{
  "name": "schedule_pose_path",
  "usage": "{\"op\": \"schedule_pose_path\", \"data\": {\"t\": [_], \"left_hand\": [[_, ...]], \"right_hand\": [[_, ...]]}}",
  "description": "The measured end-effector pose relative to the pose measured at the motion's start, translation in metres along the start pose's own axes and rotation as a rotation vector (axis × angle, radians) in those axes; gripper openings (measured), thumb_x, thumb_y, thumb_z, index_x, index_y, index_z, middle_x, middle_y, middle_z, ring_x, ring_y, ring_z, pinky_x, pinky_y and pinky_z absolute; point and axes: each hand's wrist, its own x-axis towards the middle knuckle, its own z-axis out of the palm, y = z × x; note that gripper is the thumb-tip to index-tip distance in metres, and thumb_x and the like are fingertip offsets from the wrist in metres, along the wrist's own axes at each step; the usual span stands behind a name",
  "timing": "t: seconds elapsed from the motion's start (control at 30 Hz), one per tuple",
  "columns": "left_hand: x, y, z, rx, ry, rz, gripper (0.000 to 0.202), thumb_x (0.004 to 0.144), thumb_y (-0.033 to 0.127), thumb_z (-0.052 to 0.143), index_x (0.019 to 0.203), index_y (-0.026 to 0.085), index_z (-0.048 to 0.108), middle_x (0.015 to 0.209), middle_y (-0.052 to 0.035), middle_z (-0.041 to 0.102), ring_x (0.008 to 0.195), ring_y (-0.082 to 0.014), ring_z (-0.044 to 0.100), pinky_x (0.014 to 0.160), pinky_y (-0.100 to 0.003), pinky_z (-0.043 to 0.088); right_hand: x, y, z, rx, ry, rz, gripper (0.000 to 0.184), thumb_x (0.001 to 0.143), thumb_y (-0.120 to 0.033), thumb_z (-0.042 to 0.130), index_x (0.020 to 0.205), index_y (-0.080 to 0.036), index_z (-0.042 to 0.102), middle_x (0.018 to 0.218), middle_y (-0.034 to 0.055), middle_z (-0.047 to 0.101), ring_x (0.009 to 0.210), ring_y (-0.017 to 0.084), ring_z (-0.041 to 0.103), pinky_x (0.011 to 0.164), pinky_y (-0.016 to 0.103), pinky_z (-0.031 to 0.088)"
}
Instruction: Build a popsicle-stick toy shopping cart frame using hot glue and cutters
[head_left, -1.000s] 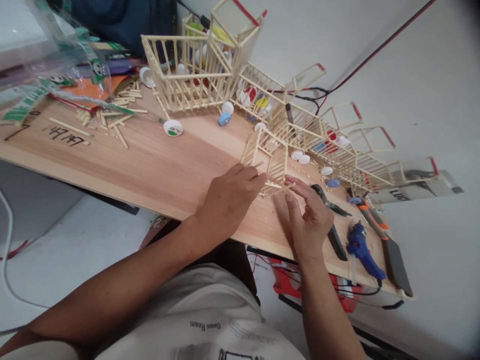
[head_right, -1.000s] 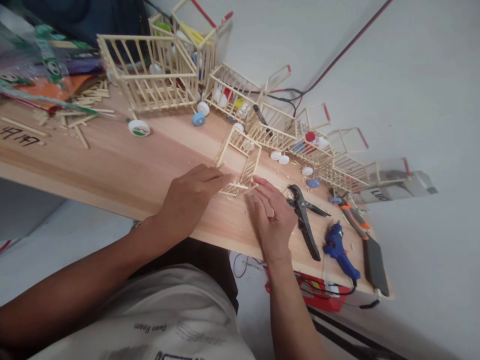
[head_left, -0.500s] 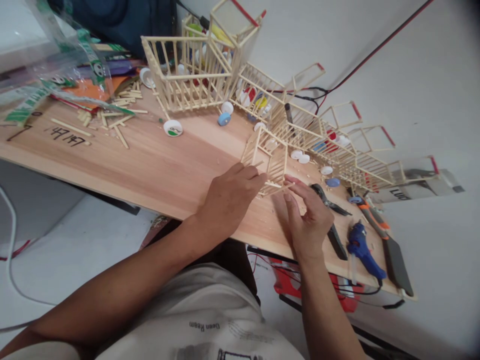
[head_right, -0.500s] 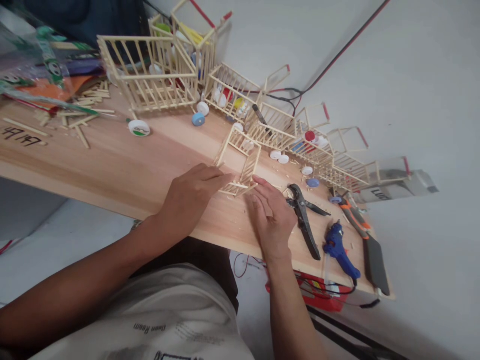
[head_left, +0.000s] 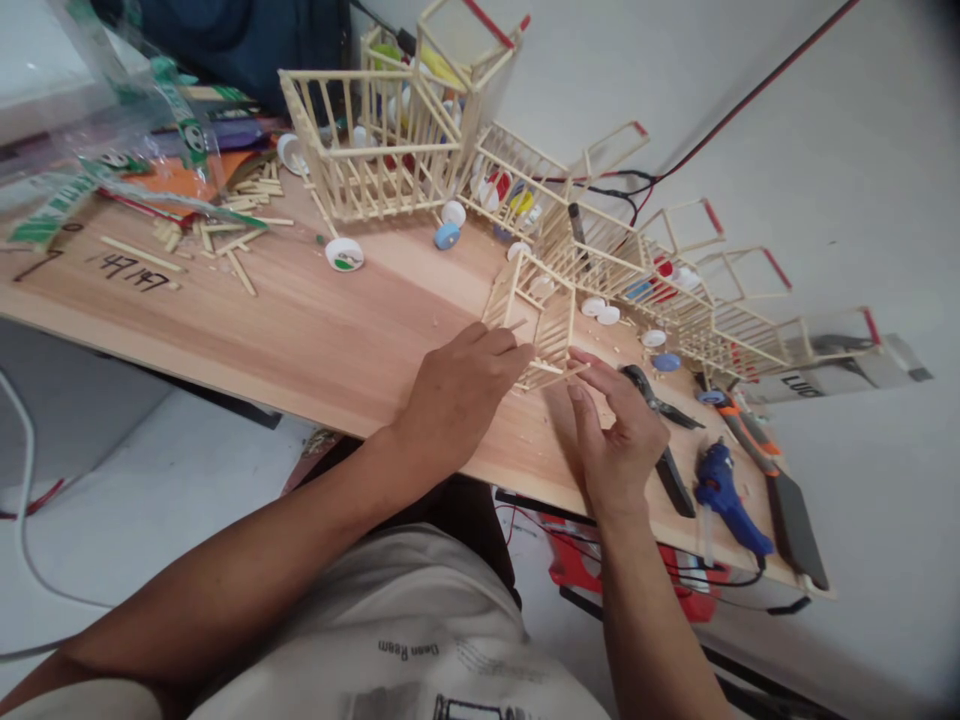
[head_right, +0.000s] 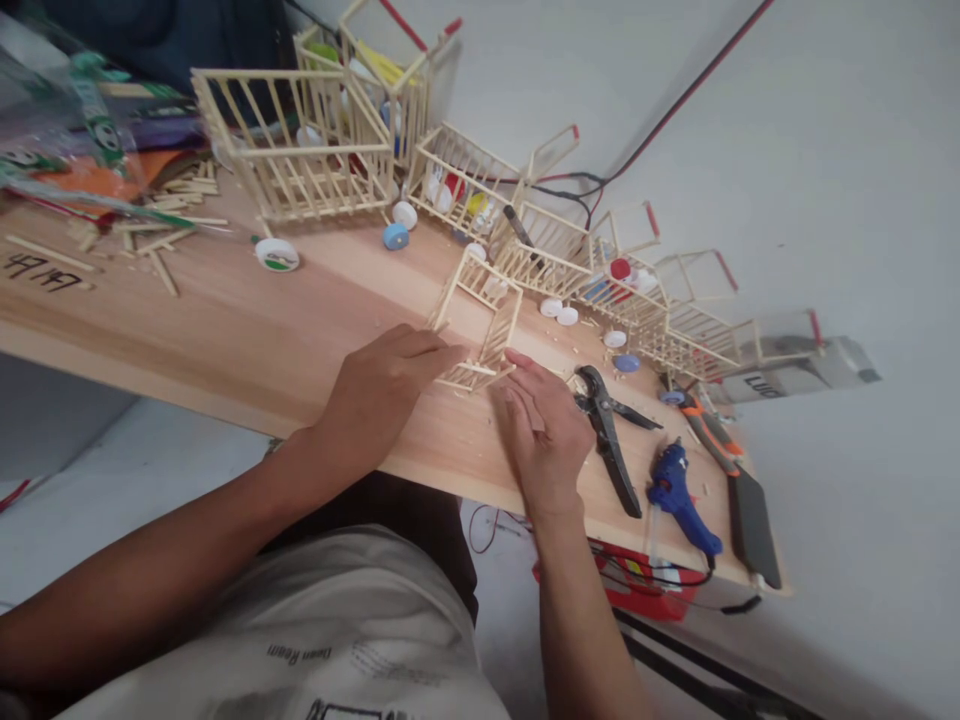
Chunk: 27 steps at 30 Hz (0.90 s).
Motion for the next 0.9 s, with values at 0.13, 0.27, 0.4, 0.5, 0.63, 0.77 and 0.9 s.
{"op": "schedule_pose_path", "data": {"t": [0.13, 0.27, 0.4, 0.5, 0.63, 0.77, 0.9], "left_hand": [[-0.0006, -0.0003, 0.0019, 0.029, 0.018, 0.018, 0.010, 0.091, 0.017, 0.058, 0.097, 0.019, 0.065, 0.097, -0.0019, 0.068, 0.093, -0.0165, 0.058, 0.073, -0.026, 0.048], [-0.0007, -0.0007, 0.0028, 0.037, 0.026, 0.030, 0.011, 0.091, 0.017, 0.058, 0.099, 0.019, 0.065, 0.098, -0.0022, 0.068, 0.093, -0.0168, 0.057, 0.072, -0.026, 0.048], [-0.0004, -0.0013, 0.0035, 0.031, 0.025, 0.024, 0.013, 0.092, 0.016, 0.056, 0.100, 0.020, 0.065, 0.095, -0.0021, 0.067, 0.091, -0.0158, 0.057, 0.071, -0.025, 0.047], [-0.0001, -0.0018, 0.0041, 0.022, 0.026, 0.021, 0.013, 0.092, 0.016, 0.056, 0.100, 0.020, 0.065, 0.094, -0.0018, 0.066, 0.091, -0.0158, 0.056, 0.071, -0.025, 0.046], [0.0011, -0.0021, 0.0041, 0.019, 0.017, 0.026, 0.011, 0.092, 0.016, 0.056, 0.097, 0.019, 0.066, 0.093, -0.0019, 0.066, 0.091, -0.0160, 0.056, 0.071, -0.025, 0.046], [0.0026, -0.0020, 0.0030, 0.032, 0.007, 0.043, 0.012, 0.092, 0.016, 0.056, 0.097, 0.019, 0.066, 0.094, -0.0019, 0.066, 0.092, -0.0158, 0.056, 0.070, -0.025, 0.045], [0.0037, -0.0016, 0.0005, 0.067, -0.004, 0.042, 0.014, 0.091, 0.016, 0.056, 0.100, 0.021, 0.066, 0.096, -0.0015, 0.067, 0.093, -0.0162, 0.057, 0.067, -0.024, 0.045]], "right_hand": [[0.0017, 0.0005, -0.0007, -0.014, -0.009, -0.016, 0.019, 0.088, -0.020, 0.060, 0.104, -0.023, 0.070, 0.113, 0.0066, 0.073, 0.109, 0.023, 0.066, 0.097, 0.047, 0.050], [0.0050, 0.0011, -0.0010, 0.013, 0.000, -0.022, 0.014, 0.087, -0.020, 0.062, 0.099, -0.023, 0.069, 0.111, 0.0067, 0.073, 0.106, 0.023, 0.066, 0.096, 0.047, 0.050], [0.0069, 0.0014, -0.0007, 0.012, -0.002, -0.021, 0.011, 0.088, -0.022, 0.061, 0.097, -0.023, 0.068, 0.108, 0.0061, 0.073, 0.105, 0.023, 0.066, 0.095, 0.047, 0.050], [0.0073, 0.0014, -0.0009, 0.004, -0.010, -0.031, 0.012, 0.089, -0.023, 0.061, 0.098, -0.024, 0.068, 0.108, 0.0058, 0.073, 0.105, 0.023, 0.065, 0.096, 0.047, 0.049], [0.0083, 0.0012, -0.0015, 0.013, -0.010, -0.056, 0.011, 0.088, -0.021, 0.062, 0.097, -0.023, 0.067, 0.107, 0.0061, 0.073, 0.104, 0.022, 0.065, 0.095, 0.045, 0.049], [0.0092, 0.0017, -0.0019, 0.008, 0.000, -0.060, 0.008, 0.088, -0.022, 0.062, 0.094, -0.023, 0.067, 0.104, 0.0060, 0.074, 0.102, 0.023, 0.066, 0.093, 0.045, 0.050], [0.0095, 0.0037, -0.0020, 0.007, -0.008, -0.078, 0.010, 0.087, -0.019, 0.063, 0.095, -0.023, 0.067, 0.105, 0.0063, 0.074, 0.103, 0.023, 0.065, 0.094, 0.045, 0.049]]}}
